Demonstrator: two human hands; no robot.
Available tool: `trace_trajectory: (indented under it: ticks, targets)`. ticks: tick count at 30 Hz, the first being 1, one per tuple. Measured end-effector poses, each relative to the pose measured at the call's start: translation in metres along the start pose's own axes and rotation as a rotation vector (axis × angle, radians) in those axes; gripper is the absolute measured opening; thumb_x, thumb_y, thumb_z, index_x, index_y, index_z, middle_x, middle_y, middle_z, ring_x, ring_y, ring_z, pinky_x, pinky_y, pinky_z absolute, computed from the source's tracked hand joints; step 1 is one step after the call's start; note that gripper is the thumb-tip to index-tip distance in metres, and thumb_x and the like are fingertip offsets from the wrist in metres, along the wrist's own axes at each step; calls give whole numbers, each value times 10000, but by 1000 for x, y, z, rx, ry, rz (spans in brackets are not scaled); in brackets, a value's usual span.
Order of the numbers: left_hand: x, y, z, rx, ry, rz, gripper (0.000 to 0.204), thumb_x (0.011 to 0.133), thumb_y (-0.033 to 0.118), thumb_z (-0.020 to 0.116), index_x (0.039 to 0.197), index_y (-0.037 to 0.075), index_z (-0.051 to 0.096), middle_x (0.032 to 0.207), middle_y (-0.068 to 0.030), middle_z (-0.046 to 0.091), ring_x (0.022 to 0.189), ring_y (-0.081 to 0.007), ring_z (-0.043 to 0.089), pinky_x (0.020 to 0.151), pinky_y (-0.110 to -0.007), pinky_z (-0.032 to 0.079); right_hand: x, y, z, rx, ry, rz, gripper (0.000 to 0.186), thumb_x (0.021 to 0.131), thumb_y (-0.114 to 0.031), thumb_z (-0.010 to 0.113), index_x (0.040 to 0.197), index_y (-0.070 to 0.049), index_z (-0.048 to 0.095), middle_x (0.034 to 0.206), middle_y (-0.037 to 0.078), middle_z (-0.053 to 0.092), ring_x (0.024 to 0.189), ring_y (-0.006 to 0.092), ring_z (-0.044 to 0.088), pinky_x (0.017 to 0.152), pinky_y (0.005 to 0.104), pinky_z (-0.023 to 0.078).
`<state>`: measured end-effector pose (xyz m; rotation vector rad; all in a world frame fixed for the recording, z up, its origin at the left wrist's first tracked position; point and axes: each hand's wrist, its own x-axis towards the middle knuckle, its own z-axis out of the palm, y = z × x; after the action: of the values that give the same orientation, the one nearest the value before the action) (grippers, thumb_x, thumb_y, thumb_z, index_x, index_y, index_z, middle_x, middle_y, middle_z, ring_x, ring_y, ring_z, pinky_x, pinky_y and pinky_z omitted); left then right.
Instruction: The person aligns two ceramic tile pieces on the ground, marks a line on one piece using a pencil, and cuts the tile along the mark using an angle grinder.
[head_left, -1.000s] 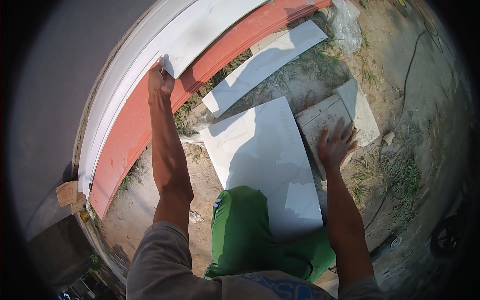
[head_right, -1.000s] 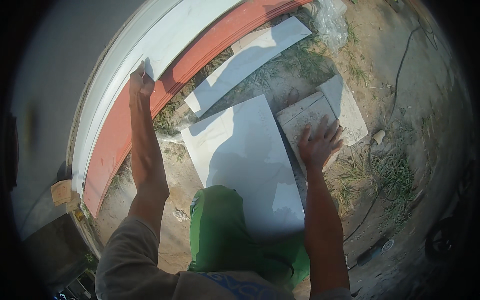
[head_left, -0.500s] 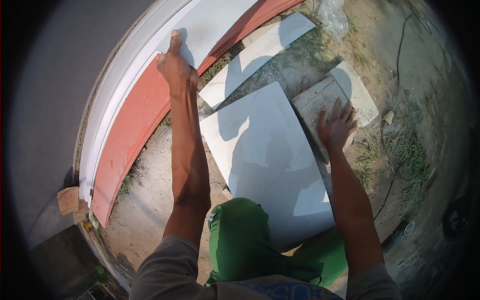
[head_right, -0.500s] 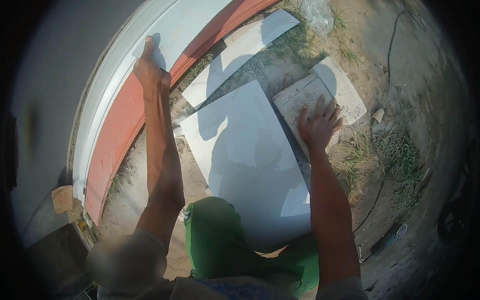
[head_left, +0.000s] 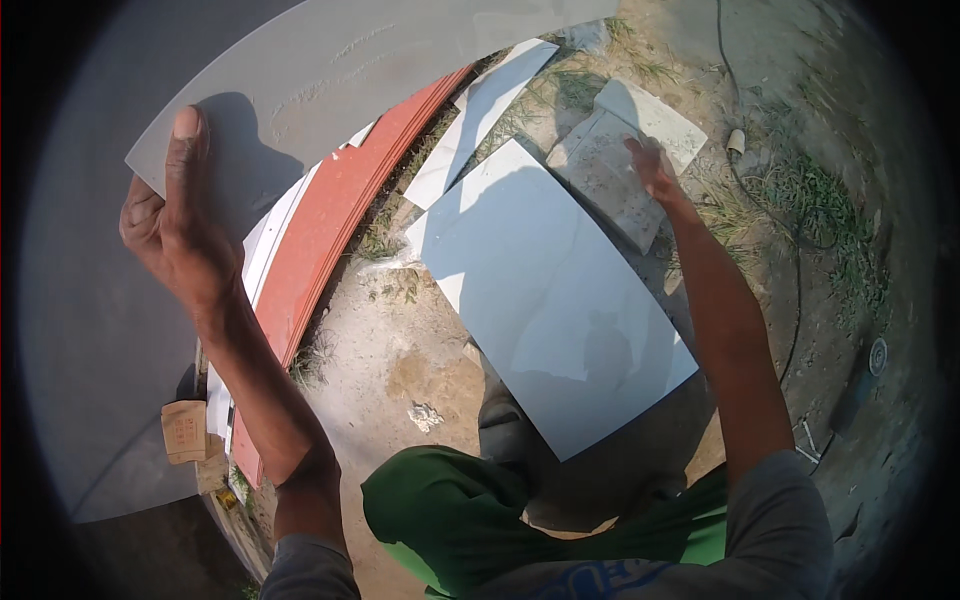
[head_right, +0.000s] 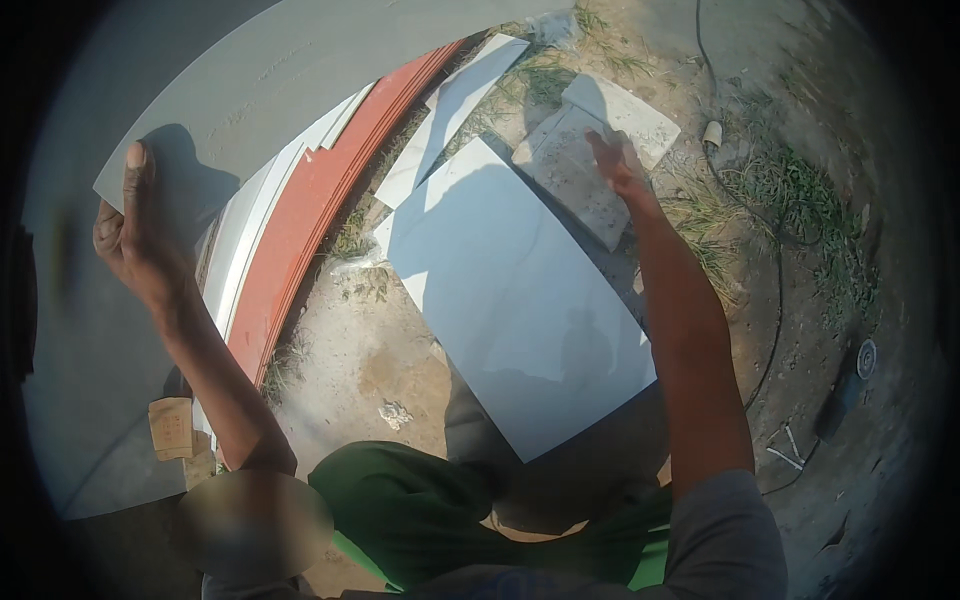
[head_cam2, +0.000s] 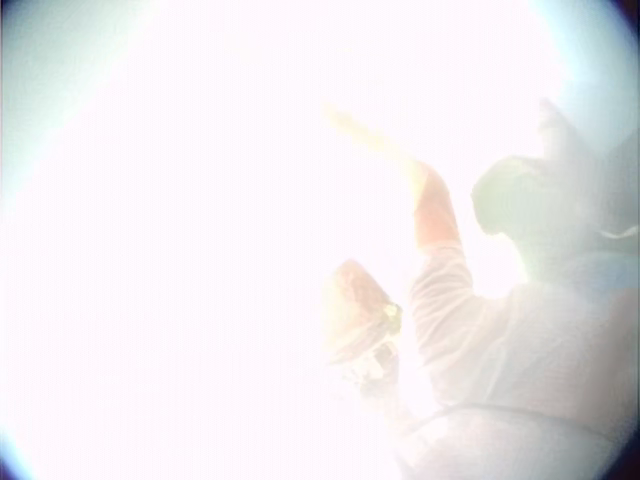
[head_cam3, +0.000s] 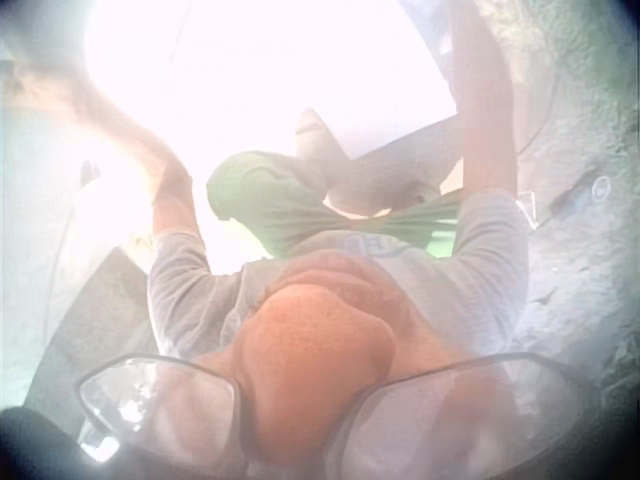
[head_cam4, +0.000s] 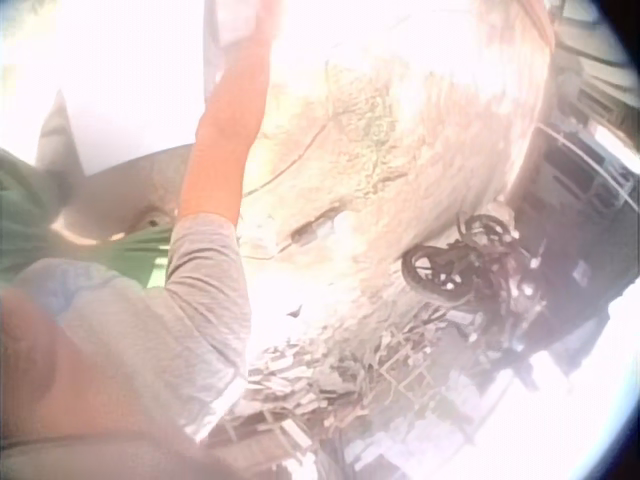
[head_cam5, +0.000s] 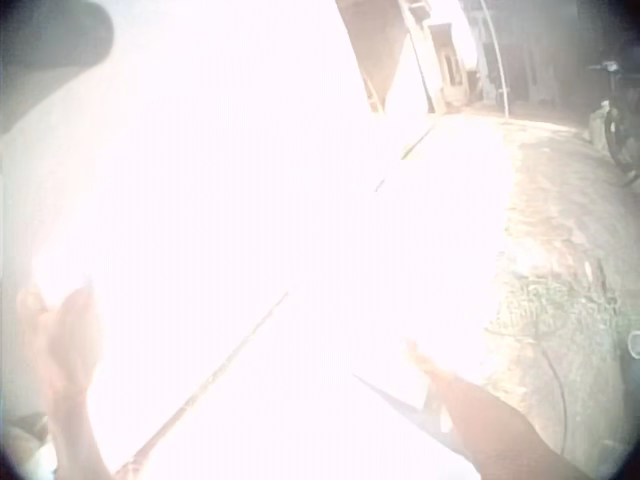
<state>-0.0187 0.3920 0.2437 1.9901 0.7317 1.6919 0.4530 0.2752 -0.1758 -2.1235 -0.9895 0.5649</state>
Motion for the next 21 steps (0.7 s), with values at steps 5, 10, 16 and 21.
trace_trajectory:
  ticks: [5,10,16,21]
  targets:
    - [-25,51,-7,-85,-37,-94,323,1038,138,694,1237,-108,754,1189,-188,790,1118,-234,757,1069,-342,567,-72,-39,-148,1175,210,169,951,1026,-642,546,1709,-34,284,1671,218,395,1507,399,416,1226,576,305]
    - [-72,-18,0,-281,-273,-304,362,1069,214,677,1242,-99,736,1208,-150,758,1036,-216,746,929,-336,604,-203,18,-223,1195,145,147,761,1083,-542,540,1618,-18,406,1572,243,506,1404,346,553,1130,545,465]
    - [-142,-114,25,-99,-882,-656,417,1084,371,699,1240,-14,726,1189,-93,755,1055,-153,723,930,-291,563,-400,80,-220,981,-104,401,591,1081,-436,619,1408,56,576,1195,202,747,962,315,793,878,427,677]
    - [-235,-172,25,195,-1179,-859,744,979,655,748,1259,-33,734,1041,-42,724,1056,-103,663,911,-277,524,-503,79,-155,865,-449,743,569,1043,-467,696,1302,36,645,1113,155,757,932,252,799,812,376,650]
